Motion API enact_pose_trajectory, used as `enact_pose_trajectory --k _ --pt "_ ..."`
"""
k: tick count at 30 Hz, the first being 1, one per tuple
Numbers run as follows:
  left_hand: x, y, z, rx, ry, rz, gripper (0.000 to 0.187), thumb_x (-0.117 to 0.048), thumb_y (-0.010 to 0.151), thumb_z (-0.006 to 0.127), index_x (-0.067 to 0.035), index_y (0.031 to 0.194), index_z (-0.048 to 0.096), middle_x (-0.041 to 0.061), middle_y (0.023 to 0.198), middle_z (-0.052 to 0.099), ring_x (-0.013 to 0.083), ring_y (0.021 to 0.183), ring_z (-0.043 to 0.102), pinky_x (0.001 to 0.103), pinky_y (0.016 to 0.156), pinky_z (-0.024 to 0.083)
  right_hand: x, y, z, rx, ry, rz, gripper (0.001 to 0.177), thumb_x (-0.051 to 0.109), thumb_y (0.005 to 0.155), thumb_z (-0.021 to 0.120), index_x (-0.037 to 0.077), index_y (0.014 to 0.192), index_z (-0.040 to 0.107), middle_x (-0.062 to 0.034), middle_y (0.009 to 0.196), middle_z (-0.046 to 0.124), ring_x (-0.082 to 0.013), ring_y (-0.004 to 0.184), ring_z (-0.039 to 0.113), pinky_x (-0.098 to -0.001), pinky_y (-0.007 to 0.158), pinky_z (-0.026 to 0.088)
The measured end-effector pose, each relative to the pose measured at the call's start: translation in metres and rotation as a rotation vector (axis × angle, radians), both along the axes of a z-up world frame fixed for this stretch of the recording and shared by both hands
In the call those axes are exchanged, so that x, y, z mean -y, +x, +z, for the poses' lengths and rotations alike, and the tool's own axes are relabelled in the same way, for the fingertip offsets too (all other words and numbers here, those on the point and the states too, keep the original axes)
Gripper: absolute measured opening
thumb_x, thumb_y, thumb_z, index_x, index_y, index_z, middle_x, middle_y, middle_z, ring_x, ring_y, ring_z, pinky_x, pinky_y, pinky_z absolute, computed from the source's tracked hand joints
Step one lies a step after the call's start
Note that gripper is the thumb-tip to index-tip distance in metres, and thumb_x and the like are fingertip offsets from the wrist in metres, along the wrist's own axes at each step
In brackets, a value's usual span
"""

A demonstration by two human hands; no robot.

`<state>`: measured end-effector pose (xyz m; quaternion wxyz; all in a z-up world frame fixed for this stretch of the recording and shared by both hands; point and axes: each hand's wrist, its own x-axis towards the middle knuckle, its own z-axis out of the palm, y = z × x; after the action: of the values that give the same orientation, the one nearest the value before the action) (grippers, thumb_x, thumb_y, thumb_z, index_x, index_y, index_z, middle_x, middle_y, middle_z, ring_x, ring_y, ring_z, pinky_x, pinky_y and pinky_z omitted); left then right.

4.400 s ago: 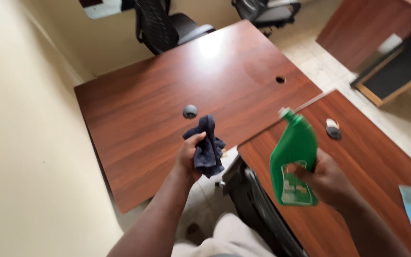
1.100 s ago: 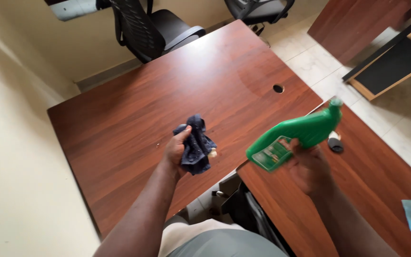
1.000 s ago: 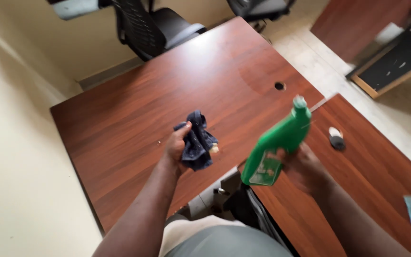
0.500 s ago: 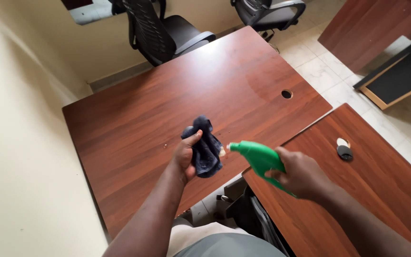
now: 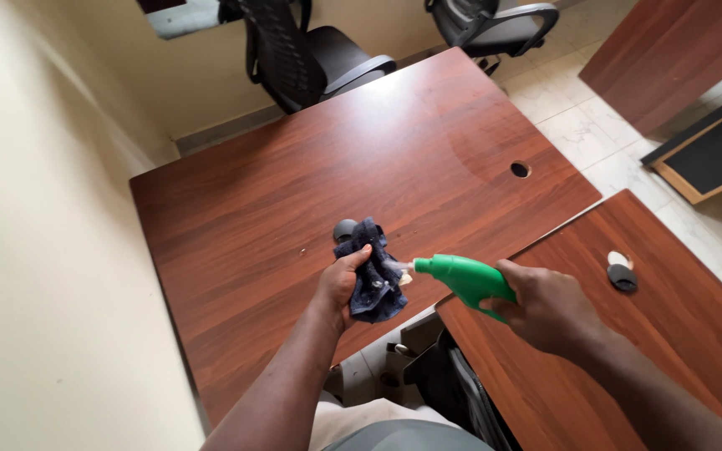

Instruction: Cleaning a wooden desk surface using a spray bottle and a cloth.

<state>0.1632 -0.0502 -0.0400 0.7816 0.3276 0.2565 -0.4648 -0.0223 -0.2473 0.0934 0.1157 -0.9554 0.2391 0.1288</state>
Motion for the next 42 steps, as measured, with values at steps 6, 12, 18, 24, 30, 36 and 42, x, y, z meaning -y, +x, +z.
enact_pose_trajectory --k 6,12,18,24,30,36,42 --pt "0.001 0.003 -0.036 -0.011 0.012 0.049 0.034 -0.019 0.087 0.082 0.004 0.109 0.069 0.026 0.101 0.076 0.0424 0.094 0.075 0.060 0.082 0.060 0.010 -0.001 -0.025 0.110 -0.082 0.118 0.038 0.053 0.083 0.069 0.025 0.105 0.057 -0.0081 0.087 0.072 -0.0354 0.092 0.073 -0.0530 0.081 0.058" --pt "0.002 -0.021 -0.001 0.178 0.148 0.075 0.031 -0.011 0.088 0.079 0.002 0.114 0.068 0.023 0.096 0.073 0.0381 0.087 0.074 0.055 0.076 0.062 0.007 0.023 -0.002 0.056 -0.071 -0.033 0.034 0.050 0.084 0.067 0.028 0.107 0.056 -0.0089 0.092 0.072 -0.0384 0.099 0.072 -0.0547 0.088 0.056" --pt "-0.002 -0.019 0.000 0.345 0.309 0.035 0.040 -0.013 0.090 0.078 -0.006 0.128 0.068 0.019 0.102 0.069 0.0340 0.092 0.070 0.049 0.077 0.063 0.002 0.024 -0.016 0.008 -0.075 -0.065 0.033 0.045 0.085 0.069 0.025 0.108 0.056 -0.0091 0.092 0.072 -0.0387 0.097 0.072 -0.0531 0.088 0.056" --pt "-0.008 -0.016 0.008 0.323 0.261 0.130 0.026 -0.006 0.089 0.076 -0.005 0.114 0.071 0.021 0.096 0.070 0.0378 0.086 0.073 0.051 0.074 0.063 0.005 0.024 -0.022 -0.046 -0.075 -0.064 0.034 0.047 0.086 0.066 0.030 0.114 0.056 -0.0066 0.096 0.073 -0.0346 0.101 0.073 -0.0510 0.091 0.056" --pt "-0.009 -0.023 0.036 0.328 0.299 0.121 0.024 -0.006 0.089 0.075 -0.006 0.113 0.072 0.017 0.094 0.070 0.0357 0.084 0.072 0.049 0.072 0.062 0.004 0.025 -0.029 0.006 -0.053 -0.091 0.030 0.045 0.093 0.064 0.025 0.114 0.056 -0.0046 0.092 0.072 -0.0309 0.094 0.075 -0.0472 0.086 0.057" --pt "-0.007 -0.014 0.006 0.289 0.290 0.144 0.018 -0.008 0.091 0.073 -0.005 0.108 0.068 0.019 0.092 0.071 0.0357 0.082 0.073 0.050 0.072 0.063 0.001 0.009 -0.035 0.048 -0.089 0.061 0.028 0.045 0.087 0.070 0.025 0.105 0.060 -0.0008 0.083 0.073 -0.0278 0.086 0.077 -0.0450 0.080 0.059" --pt "0.000 -0.002 -0.020 0.103 0.217 0.158 0.026 -0.022 0.095 0.073 -0.004 0.111 0.062 0.023 0.097 0.074 0.0376 0.085 0.075 0.057 0.074 0.062 -0.003 -0.014 -0.060 0.222 -0.049 0.219 0.037 0.040 0.083 0.074 0.021 0.110 0.059 -0.0036 0.085 0.072 -0.0308 0.086 0.075 -0.0493 0.074 0.060"
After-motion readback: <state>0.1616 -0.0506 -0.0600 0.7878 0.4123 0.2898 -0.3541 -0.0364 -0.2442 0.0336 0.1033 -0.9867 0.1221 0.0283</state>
